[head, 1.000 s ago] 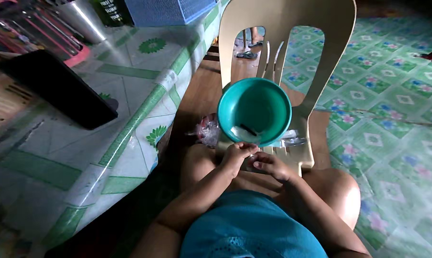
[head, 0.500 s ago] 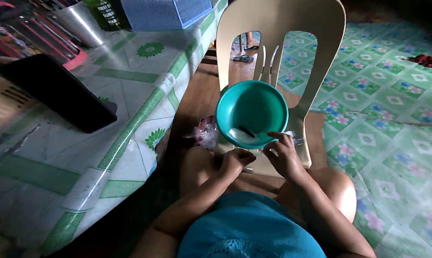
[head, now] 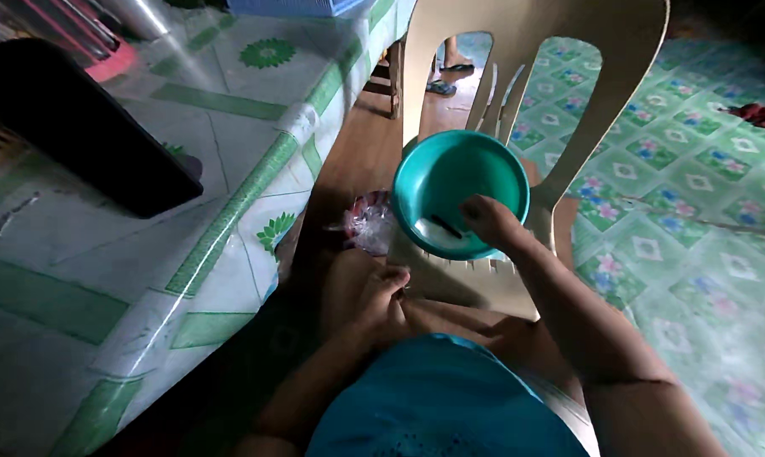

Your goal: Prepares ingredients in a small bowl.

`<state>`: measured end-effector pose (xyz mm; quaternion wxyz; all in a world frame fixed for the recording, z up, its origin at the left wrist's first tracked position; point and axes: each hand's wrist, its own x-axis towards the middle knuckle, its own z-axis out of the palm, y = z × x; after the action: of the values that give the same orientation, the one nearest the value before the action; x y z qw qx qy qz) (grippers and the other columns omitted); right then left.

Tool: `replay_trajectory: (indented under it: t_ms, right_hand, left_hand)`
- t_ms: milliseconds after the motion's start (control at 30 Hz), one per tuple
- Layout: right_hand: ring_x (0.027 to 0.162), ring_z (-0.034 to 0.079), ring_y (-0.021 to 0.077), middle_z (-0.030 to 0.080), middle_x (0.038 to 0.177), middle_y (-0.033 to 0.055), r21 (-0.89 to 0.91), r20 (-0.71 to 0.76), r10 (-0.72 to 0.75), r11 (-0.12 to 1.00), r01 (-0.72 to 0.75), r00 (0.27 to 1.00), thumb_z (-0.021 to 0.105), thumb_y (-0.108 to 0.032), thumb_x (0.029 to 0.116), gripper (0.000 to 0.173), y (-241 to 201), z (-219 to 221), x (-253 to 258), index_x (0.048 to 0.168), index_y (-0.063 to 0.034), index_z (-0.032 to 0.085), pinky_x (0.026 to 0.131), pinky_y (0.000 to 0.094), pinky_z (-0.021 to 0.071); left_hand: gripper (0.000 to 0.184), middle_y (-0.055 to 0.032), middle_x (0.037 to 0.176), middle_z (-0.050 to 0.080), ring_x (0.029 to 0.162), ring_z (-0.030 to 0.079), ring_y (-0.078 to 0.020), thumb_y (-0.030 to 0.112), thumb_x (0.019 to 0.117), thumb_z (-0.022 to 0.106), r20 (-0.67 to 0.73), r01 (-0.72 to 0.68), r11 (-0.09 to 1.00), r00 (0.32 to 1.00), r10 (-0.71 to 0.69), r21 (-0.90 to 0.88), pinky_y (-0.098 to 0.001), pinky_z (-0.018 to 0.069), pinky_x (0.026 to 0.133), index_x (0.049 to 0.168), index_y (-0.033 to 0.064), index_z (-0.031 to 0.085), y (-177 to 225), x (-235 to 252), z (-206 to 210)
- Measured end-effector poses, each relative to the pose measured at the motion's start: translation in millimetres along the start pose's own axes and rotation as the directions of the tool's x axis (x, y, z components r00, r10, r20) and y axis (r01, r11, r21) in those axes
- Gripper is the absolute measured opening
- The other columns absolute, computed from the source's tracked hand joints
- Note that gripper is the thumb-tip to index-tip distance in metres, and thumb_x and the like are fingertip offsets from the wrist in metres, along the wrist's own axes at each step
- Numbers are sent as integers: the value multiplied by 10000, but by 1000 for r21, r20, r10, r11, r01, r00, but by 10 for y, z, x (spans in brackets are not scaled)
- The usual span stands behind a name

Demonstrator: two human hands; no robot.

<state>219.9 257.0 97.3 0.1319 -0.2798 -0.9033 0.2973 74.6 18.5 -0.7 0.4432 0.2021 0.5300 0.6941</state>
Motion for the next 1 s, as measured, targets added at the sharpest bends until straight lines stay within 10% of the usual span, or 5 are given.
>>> replay_trajectory:
  t_ms: [200, 367, 667, 800, 1000]
  right_hand:
    - [1167, 643, 430, 665, 1251, 222, -358, 338, 300, 918, -173, 892, 632, -267, 1002, 380, -92, 477, 726, 1321, -61, 609, 949, 678, 506]
    - [1162, 646, 459, 645, 1283, 241, -532, 343, 409, 827, -184, 846, 665, -133, 961, 485, -280, 614, 853, 1419, -82, 514, 892, 673, 532]
    - [1088, 677, 351, 711, 1153, 193, -87, 175, 134, 989, -121, 975, 594, -95, 997, 226, 45, -151, 746, 1160, -35, 740, 949, 613, 515]
    - [986, 704, 264, 731, 1088, 141, 72, 56, 182, 980, -186, 982, 650, -86, 988, 168, 65, -398, 346, 1121, -31, 736, 906, 518, 565]
    - [1072, 679, 317, 707, 1139, 169, -87, 114, 157, 985, -148, 981, 607, -98, 977, 210, 154, -507, 35, 1128, -11, 724, 959, 545, 531]
  left_hand:
    - [92, -23, 854, 675, 756, 657, -101, -10, 1004, 553, -8, 147, 985, 989, -148, -94, -273, 585, 728, 1032, 16, 636, 137, 25, 4]
    - [118, -5, 775, 646, 639, 585, -51, -26, 981, 568, 13, 167, 977, 986, -166, -130, -190, 513, 600, 930, 31, 658, 127, 53, -20]
    - [93, -20, 806, 663, 691, 638, -94, -5, 981, 558, 12, 179, 968, 984, -180, -177, -255, 572, 660, 963, 34, 640, 20, 125, -60]
    - [122, -30, 885, 685, 713, 625, -72, 82, 967, 685, -26, 223, 917, 974, -227, 330, -236, 544, 654, 1061, 5, 692, 415, 53, 98]
    - [146, -31, 966, 738, 922, 695, -71, 151, 888, 773, 443, -490, 585, 865, 236, 646, -276, 582, 876, 973, 35, 750, 1137, 641, 676]
